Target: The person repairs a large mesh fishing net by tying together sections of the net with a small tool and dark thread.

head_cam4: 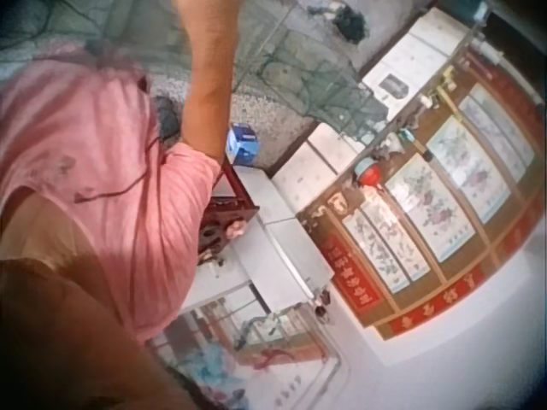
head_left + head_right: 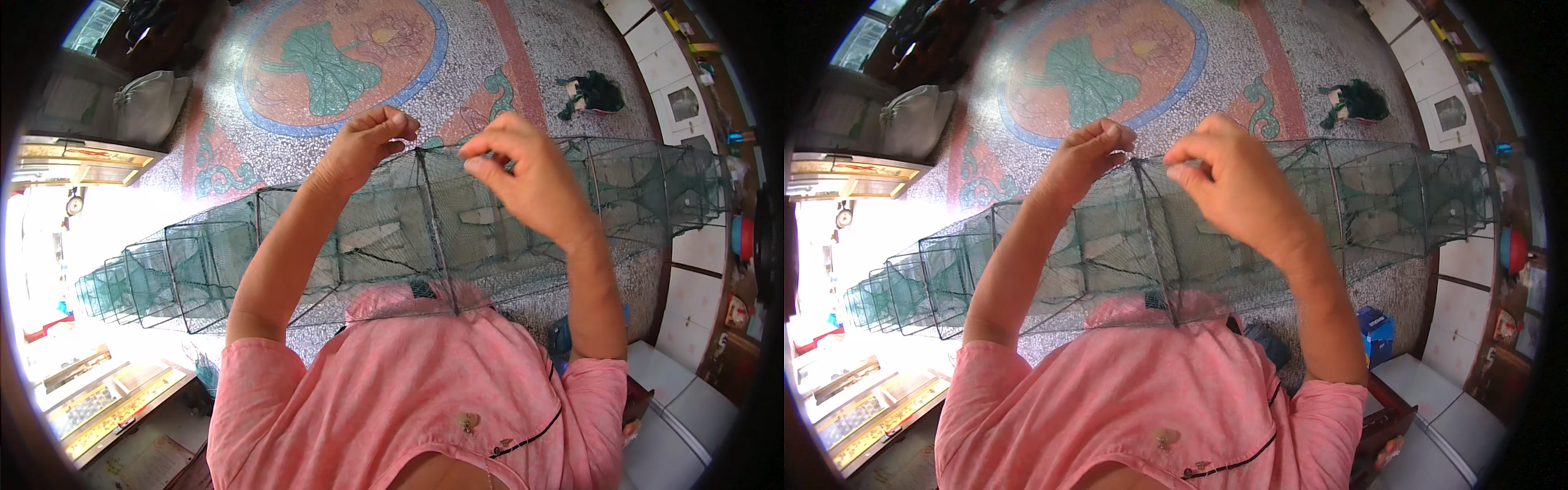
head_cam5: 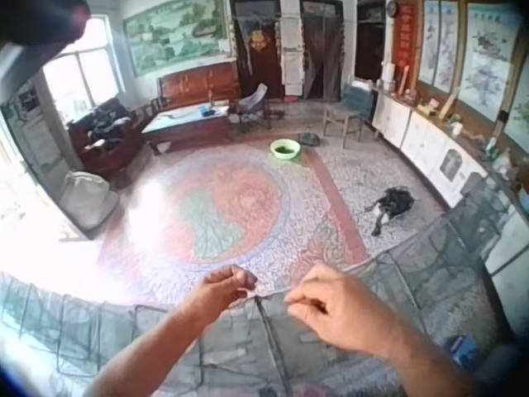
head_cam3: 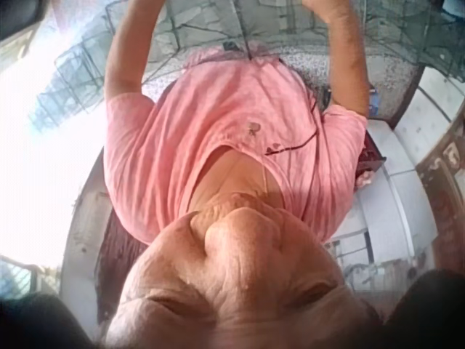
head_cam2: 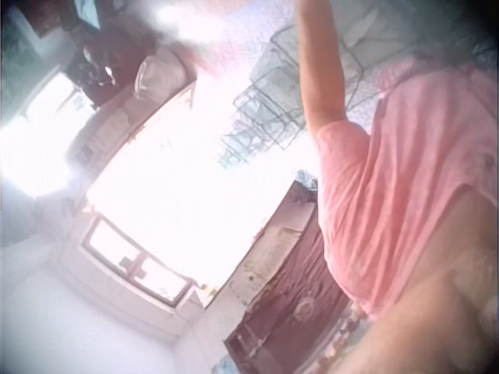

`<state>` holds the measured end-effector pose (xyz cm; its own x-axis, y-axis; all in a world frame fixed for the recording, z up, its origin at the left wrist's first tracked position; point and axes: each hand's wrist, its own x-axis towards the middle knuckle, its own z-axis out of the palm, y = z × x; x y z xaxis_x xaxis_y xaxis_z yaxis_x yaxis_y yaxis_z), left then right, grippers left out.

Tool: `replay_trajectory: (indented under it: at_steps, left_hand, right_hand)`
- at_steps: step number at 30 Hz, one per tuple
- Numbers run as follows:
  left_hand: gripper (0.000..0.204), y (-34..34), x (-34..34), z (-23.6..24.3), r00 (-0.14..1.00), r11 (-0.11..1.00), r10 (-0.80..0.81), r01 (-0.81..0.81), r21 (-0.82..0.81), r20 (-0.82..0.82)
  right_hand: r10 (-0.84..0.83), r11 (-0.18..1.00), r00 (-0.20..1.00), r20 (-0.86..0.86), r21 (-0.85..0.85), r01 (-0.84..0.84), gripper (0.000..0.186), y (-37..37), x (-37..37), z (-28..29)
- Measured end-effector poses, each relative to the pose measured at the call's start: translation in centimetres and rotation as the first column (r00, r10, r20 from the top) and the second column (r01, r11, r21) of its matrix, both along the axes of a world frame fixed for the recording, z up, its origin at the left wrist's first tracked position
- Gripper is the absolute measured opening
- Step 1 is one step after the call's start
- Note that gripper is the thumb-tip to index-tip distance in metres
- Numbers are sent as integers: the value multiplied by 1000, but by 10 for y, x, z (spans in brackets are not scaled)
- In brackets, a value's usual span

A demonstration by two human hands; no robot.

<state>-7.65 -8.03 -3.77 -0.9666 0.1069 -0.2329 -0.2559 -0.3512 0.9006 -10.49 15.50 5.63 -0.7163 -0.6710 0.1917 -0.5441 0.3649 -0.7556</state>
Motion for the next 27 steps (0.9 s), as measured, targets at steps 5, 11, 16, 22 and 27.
replay_trajectory:
  at_steps: [5,11,16,22,27]
  left_hand:
    - [14,3,1,7,998,997,25,-30,72,64]
    - [15,1,-1,2,998,998,-2,-1,63,55]
    - [16,6,-1,10,997,1000,-5,5,-10,80]
    - [14,12,-8,22,976,974,-76,117,-194,206]
    - [15,15,-12,23,978,957,-68,119,-266,196]
  right_hand:
    - [-148,989,983,112,3,149,14,-4,16,-43]
    - [-266,960,961,82,-69,271,14,-15,20,-61]
    - [-325,933,939,113,-125,338,15,-21,22,-69]
    - [-330,909,932,146,-216,356,15,-32,19,-77]
    - [-344,919,938,-46,-218,327,11,-40,11,-87]
